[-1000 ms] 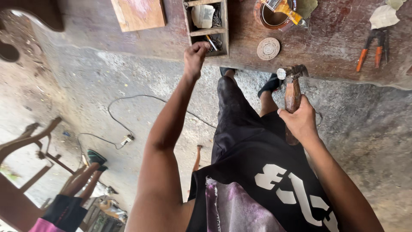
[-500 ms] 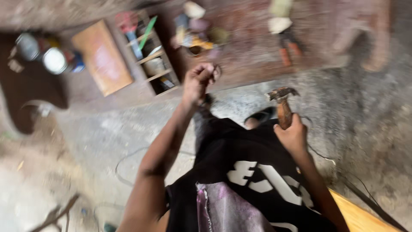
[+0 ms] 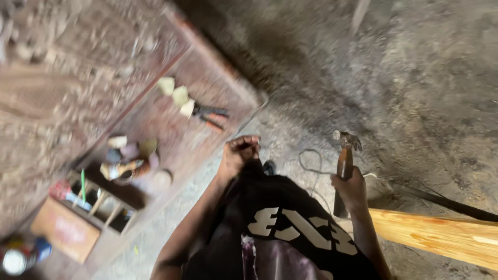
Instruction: The person holds a long wooden plank across a work support and scrapes along its surface with a knife. They then hammer nails into the plank with a claw hammer, reposition the plank, and scoop filler from a can with a small spatula to spread it over spots on the plank.
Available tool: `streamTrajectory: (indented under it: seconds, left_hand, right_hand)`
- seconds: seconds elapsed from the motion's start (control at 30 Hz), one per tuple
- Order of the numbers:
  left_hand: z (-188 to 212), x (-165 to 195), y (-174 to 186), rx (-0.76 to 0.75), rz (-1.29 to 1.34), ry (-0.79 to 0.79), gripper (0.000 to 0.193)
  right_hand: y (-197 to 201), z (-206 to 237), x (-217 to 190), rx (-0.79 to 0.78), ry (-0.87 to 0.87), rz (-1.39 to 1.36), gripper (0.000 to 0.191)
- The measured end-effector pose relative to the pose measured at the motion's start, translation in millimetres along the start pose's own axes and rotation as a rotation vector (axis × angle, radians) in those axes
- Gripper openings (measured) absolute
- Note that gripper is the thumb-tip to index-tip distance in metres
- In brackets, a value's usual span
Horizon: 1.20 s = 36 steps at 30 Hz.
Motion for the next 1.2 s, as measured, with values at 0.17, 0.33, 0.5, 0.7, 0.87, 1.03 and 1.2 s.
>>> streamTrajectory:
  seconds: [0.17,0.33,0.5,0.7,0.87,1.03,1.2]
  left_hand:
    - [-99,0,-38,-0.068,-0.128,0.0,0.015]
    - [-239,-5,-55,0.078,-0.11,-0.151,0.012]
    - [-390,27,-99,0.104,-0.051,-0.241,0.012]
    - [-513,68,-187,-0.027,-0.16,-0.261,0.007]
    - [-607,62,-279,-0.007,-0.186,-0.356,0.007]
    - [-681,19,-360,-0.026,-0.229,-0.396,0.007]
    - [-769,-37,-426,0.06,-0.285,-0.431,0.008]
  right_hand:
    - [64,-53,-50,0.118,0.056,-0.08,0.033]
    - [107,-160,-105,-0.008,-0.031,-0.471,0.037]
    - [132,-231,-122,0.059,-0.423,-0.214,0.028]
    - [183,-269,-129,0.273,-0.496,-0.396,0.027]
    - [228,-341,-146,0.32,-0.381,-0.603,0.027]
    - [277,-443,-153,0.304,-0.44,-0.506,0.03]
    - [329,-576,-171,0.296,-0.379,-0.387,0.031]
Point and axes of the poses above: each hand's wrist, its own z-axis away from the middle knuckle, its own y-axis out of the back of the hand, x = y × z, the point moved 1 cm from there along -z, towards the middle knuckle, and after that the axes turned 9 degrees about -y, right-handed, at the moved point
